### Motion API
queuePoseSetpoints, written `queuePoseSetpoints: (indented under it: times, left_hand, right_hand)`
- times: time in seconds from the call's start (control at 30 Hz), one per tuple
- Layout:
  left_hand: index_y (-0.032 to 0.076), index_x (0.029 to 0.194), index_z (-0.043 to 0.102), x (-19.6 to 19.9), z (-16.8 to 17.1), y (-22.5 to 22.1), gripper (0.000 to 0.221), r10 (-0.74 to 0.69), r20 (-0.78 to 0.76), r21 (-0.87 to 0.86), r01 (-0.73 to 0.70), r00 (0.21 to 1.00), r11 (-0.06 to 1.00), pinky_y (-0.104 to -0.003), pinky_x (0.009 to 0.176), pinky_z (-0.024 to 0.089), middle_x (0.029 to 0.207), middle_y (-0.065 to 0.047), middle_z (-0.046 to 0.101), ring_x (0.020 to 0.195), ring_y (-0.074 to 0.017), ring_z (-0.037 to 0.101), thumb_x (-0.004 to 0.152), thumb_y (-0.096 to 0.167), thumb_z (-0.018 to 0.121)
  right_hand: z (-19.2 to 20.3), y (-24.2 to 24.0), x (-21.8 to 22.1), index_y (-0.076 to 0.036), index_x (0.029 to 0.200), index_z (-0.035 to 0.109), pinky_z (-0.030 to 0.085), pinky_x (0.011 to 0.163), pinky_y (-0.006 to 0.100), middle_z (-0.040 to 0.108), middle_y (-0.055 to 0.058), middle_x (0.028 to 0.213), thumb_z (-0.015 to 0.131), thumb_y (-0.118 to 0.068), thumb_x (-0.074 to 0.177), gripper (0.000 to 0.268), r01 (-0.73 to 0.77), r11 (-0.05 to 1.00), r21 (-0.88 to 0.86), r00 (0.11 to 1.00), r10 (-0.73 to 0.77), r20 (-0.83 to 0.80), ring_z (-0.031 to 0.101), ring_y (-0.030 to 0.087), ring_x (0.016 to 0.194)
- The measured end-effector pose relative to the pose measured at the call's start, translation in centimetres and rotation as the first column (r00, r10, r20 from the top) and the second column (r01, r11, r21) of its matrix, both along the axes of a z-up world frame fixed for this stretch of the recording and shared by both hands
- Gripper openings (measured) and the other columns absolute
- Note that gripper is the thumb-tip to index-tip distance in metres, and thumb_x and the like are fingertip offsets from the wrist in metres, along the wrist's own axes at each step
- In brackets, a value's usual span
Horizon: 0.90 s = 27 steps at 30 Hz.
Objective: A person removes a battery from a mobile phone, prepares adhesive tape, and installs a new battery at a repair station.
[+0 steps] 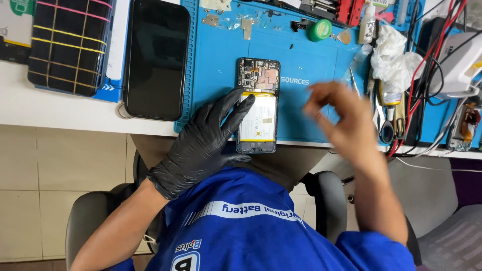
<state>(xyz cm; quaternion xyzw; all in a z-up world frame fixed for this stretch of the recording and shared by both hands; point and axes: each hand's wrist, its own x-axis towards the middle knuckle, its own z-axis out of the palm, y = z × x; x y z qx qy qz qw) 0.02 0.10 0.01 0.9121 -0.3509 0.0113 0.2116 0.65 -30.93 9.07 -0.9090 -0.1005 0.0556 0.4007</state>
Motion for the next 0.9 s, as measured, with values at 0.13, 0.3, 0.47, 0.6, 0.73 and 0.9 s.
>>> queuePoseSetpoints:
  times: [0.13,0.3,0.47,0.6,0.73,0.9]
  left_hand:
    - [0.016,0.177,0.031,0.3,0.5,0.2,0.096,-0.019,-0.009,-0.028,0.019,1.000,0.999,-0.047,0.121,0.049,0.181,-0.009,0.038,0.151,-0.0333,0.054,0.105,0.066,0.069]
    - [0.007,0.172,0.036,1.3,0.8,0.8,0.086,-0.180,-0.200,-0.353,0.101,0.963,0.930,-0.053,0.134,0.038,0.177,-0.020,0.041,0.162,-0.0400,0.045,0.105,0.041,0.080]
    - [0.009,0.173,0.035,1.4,0.0,0.8,0.088,-0.207,-0.225,-0.381,0.110,0.952,0.918,-0.055,0.134,0.037,0.179,-0.020,0.038,0.163,-0.0412,0.043,0.103,0.034,0.083]
    - [0.010,0.173,0.036,1.2,-0.3,0.7,0.092,-0.195,-0.200,-0.373,0.110,0.960,0.922,-0.056,0.133,0.039,0.178,-0.021,0.038,0.162,-0.0434,0.043,0.100,0.033,0.088]
    - [0.009,0.172,0.037,1.0,0.2,0.8,0.084,-0.180,-0.239,-0.358,0.086,0.954,0.930,-0.054,0.135,0.038,0.177,-0.020,0.038,0.161,-0.0419,0.042,0.098,0.014,0.077]
    - [0.010,0.174,0.033,1.3,0.6,0.7,0.078,-0.183,-0.270,-0.311,0.094,0.945,0.946,-0.050,0.138,0.028,0.182,-0.019,0.031,0.168,-0.0366,0.034,0.104,0.013,0.068]
  right_hand:
    - [-1.3,6.9,-4.0,0.001,0.120,0.068,0.061,0.093,0.037,0.076,0.017,0.114,0.073,-0.004,0.106,0.016,-0.133,0.970,0.205,0.991,0.124,0.056,0.075,0.028,0.100]
    - [-2.9,8.7,-4.4,0.001,0.128,0.064,0.060,0.084,0.031,0.072,0.015,0.115,0.073,0.003,0.106,0.023,-0.120,0.973,0.196,0.993,0.113,0.044,0.068,0.023,0.094]
    - [-3.3,8.6,-4.4,0.000,0.129,0.062,0.058,0.083,0.031,0.068,0.013,0.109,0.072,0.003,0.107,0.024,-0.122,0.980,0.156,0.992,0.114,0.060,0.065,0.022,0.091]
    - [-3.9,8.3,-4.7,0.000,0.129,0.061,0.058,0.079,0.031,0.065,0.012,0.104,0.072,0.006,0.106,0.026,-0.150,0.980,0.130,0.985,0.136,0.108,0.065,0.023,0.090]
    - [-6.3,7.5,-5.9,0.000,0.135,0.054,0.053,0.086,0.048,0.067,0.021,0.119,0.063,0.003,0.112,0.025,-0.313,0.942,-0.121,0.894,0.335,0.298,0.060,0.039,0.095]
    - [-6.0,7.8,-6.0,0.009,0.133,0.052,0.056,0.081,0.045,0.068,0.032,0.123,0.056,0.008,0.113,0.020,-0.317,0.889,-0.331,0.698,0.455,0.552,0.066,0.040,0.094]
